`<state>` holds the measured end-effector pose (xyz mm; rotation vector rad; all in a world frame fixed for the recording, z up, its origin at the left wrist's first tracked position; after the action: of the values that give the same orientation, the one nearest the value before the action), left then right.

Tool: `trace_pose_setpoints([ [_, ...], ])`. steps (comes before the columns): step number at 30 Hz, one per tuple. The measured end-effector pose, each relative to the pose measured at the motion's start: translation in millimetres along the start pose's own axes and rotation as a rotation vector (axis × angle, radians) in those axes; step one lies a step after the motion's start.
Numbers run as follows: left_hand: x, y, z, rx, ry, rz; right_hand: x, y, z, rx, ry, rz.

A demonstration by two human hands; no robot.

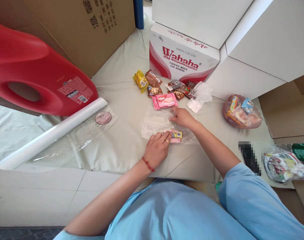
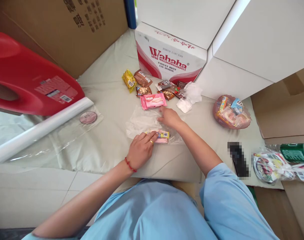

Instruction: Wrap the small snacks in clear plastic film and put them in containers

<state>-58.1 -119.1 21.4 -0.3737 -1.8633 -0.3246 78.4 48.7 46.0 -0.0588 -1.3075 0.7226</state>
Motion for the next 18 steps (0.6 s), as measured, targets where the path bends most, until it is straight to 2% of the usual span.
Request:
trace_pose_setpoints([
  [3, -8, 3, 3, 0.005, 0.012, -0.002, 4, -2, 0, 0.058, 0.066, 0.066],
  [8, -14, -2, 2, -0.008, 0.028, -0.039, 19, -34, 7, 0.381, -0.003, -0.159],
  [9, -15, -3, 2, -0.008, 0.032, -0.044, 20, -45, 10, 0.441, -0.014, -0.161],
  [11, -17, -3, 2, -0.006, 0.028, -0.061, 15, -66, 17, 0.512, -0.054, -0.076],
  [14, -20, -3, 5, -0.044, -0.046, -0.109, -5, -91, 23, 0.485, -0.178, 0.09],
  [18, -20, -7, 15, -0.137, -0.232, -0.174, -40, -107, 21, 0.388, -0.233, 0.088],
])
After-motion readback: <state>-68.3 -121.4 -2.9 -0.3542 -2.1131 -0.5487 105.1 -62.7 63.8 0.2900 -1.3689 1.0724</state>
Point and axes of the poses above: each hand's wrist, its own y-axis towards the middle knuckle, its own x-axis out of the back of the hand, z = x × y, the point moved 2 cm from there along y, towards the middle knuckle, and after that the axes turned 10 degrees about z, right-handed, at the moved point
